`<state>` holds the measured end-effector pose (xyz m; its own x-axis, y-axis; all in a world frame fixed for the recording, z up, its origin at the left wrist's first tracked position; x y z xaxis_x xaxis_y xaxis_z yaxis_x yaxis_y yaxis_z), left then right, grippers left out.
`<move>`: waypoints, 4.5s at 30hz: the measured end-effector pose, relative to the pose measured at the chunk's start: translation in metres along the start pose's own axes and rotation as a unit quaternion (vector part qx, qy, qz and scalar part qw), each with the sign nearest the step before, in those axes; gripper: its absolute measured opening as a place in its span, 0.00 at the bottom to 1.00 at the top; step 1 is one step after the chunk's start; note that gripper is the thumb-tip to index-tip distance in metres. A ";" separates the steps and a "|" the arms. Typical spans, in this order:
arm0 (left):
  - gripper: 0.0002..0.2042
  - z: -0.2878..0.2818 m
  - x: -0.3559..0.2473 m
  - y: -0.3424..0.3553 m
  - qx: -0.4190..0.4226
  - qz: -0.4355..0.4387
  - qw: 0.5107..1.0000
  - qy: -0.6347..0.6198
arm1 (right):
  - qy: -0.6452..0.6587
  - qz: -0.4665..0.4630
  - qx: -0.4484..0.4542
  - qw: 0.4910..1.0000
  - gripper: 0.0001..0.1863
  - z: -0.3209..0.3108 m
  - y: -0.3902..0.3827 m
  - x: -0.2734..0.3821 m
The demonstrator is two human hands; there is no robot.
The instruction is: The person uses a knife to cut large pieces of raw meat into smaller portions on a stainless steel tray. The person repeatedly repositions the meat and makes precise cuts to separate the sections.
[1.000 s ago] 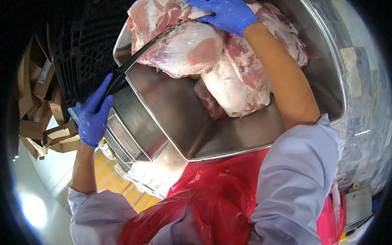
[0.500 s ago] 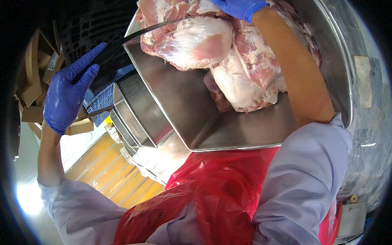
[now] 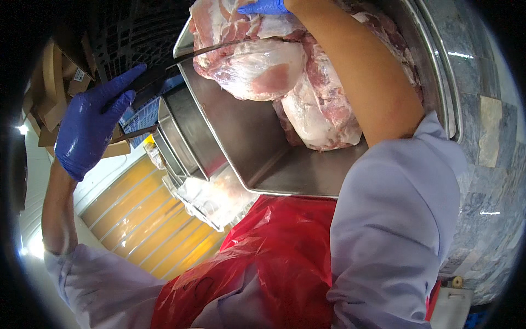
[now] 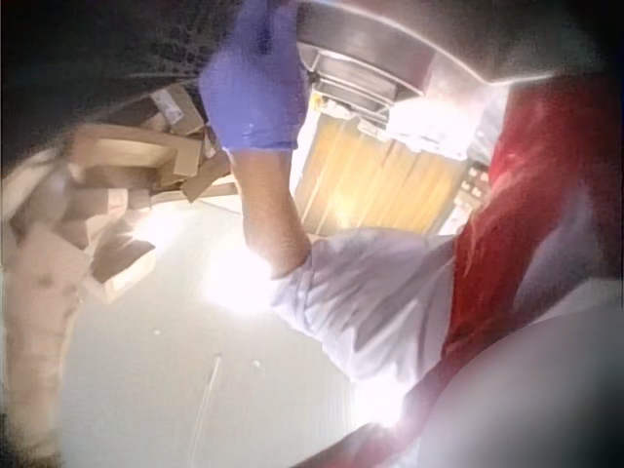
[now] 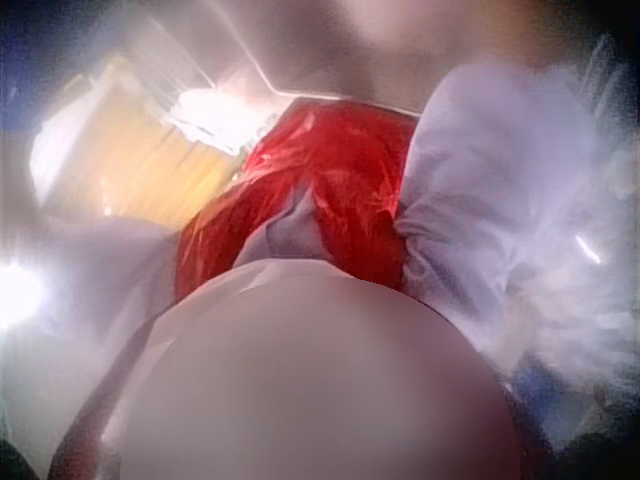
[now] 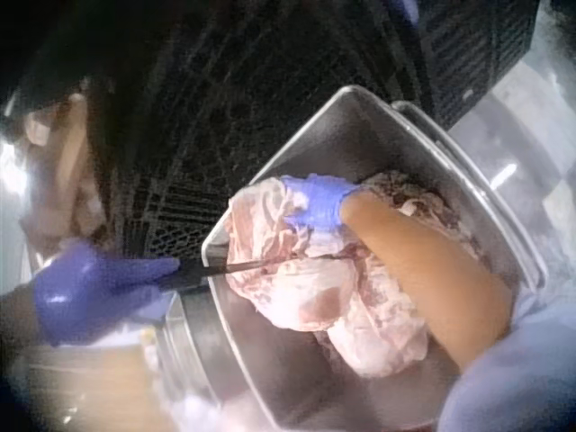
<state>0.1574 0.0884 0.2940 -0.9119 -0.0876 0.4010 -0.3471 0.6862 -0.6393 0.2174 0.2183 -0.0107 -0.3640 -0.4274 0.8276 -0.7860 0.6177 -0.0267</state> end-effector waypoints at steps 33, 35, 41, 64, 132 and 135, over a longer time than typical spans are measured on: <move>0.21 0.083 -0.015 -0.006 -0.087 0.011 0.994 0.060 | 0.036 0.023 -0.023 0.999 0.44 0.000 0.006 -0.012; 0.22 0.104 -0.015 -0.012 -0.060 -0.046 0.997 0.028 | 0.028 0.038 -0.009 0.999 0.45 0.005 -0.001 -0.008; 0.22 0.139 0.007 -0.024 -0.115 -0.021 0.992 -0.042 | 0.010 0.038 -0.012 0.999 0.45 0.012 0.009 -0.004; 0.18 0.110 0.080 -0.012 -0.159 0.064 0.973 -0.152 | -0.163 -0.173 -0.289 0.927 0.14 0.039 -0.076 0.029; 0.23 0.170 0.098 -0.007 -0.229 0.114 0.962 -0.099 | -0.055 0.094 -0.039 0.993 0.23 0.005 -0.011 0.007; 0.22 0.131 0.092 0.007 -0.213 0.128 0.966 -0.072 | 0.171 0.166 -0.114 0.964 0.18 0.005 -0.053 -0.006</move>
<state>0.0419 -0.0097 0.2401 -0.9877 0.0453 0.1496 -0.0126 0.9307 -0.3655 0.2589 0.1848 -0.0169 -0.3605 0.0376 0.9320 -0.5099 0.8287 -0.2307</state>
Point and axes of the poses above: each hand's wrist, its own y-axis towards the middle knuckle, its own z-axis out of the palm, x = y × z, the point moved 2 cm from there along y, towards the middle knuckle
